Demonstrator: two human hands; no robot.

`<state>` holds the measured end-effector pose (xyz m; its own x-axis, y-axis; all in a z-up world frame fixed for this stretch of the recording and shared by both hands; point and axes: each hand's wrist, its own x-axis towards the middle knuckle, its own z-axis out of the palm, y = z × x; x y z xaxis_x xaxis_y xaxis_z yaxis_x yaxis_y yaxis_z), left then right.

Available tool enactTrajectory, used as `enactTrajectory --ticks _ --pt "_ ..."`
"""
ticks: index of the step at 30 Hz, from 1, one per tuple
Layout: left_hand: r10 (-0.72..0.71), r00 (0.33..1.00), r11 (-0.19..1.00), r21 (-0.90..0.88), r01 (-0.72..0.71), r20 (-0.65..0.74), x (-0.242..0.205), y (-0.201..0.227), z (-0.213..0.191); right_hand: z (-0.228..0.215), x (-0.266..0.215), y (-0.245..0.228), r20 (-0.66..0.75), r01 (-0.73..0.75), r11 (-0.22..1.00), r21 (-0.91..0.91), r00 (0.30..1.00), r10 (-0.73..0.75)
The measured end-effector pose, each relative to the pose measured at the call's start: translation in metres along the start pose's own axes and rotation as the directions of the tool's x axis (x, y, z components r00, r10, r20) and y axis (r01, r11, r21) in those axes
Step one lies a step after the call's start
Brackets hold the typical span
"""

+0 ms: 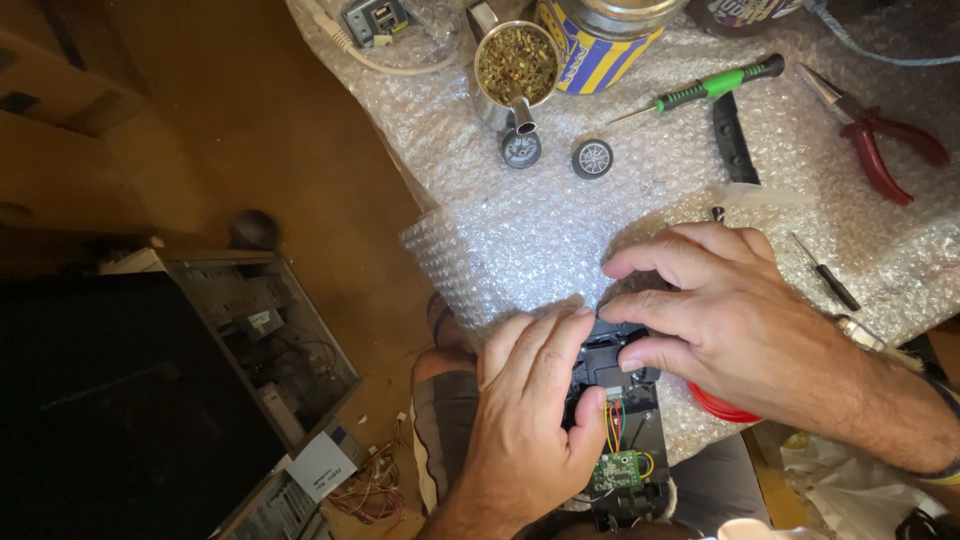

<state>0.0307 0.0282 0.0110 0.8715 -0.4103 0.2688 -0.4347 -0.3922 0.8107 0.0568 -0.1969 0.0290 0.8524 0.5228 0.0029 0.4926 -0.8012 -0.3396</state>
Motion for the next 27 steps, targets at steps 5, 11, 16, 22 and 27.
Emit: enactTrajectory --ticks 5,11,16,22,27 --pt "-0.003 1.0 1.0 -0.001 0.003 0.004 0.0 -0.0002 0.0 0.0014 -0.0014 0.0011 -0.008 0.004 1.0 -0.012 1.0 -0.004" --pt "-0.006 1.0 1.0 0.002 0.006 -0.003 -0.0011 -0.0005 0.0011 0.0009 -0.0016 0.0007 -0.004 0.0 1.0 -0.012 1.0 0.0" --pt "0.011 1.0 1.0 0.0 -0.011 -0.002 -0.0004 -0.0007 0.0007 0.0003 -0.0007 -0.0004 -0.014 0.007 1.0 -0.011 1.0 -0.007" --pt "0.011 1.0 1.0 0.011 -0.011 -0.006 -0.0013 -0.001 0.0013 -0.0001 -0.0006 -0.001 -0.007 0.003 1.0 -0.01 1.0 -0.003" --pt "0.007 1.0 1.0 0.007 -0.007 -0.005 -0.0019 -0.0011 0.0016 -0.0027 -0.0009 -0.0024 0.006 0.006 1.0 -0.012 1.0 -0.005"
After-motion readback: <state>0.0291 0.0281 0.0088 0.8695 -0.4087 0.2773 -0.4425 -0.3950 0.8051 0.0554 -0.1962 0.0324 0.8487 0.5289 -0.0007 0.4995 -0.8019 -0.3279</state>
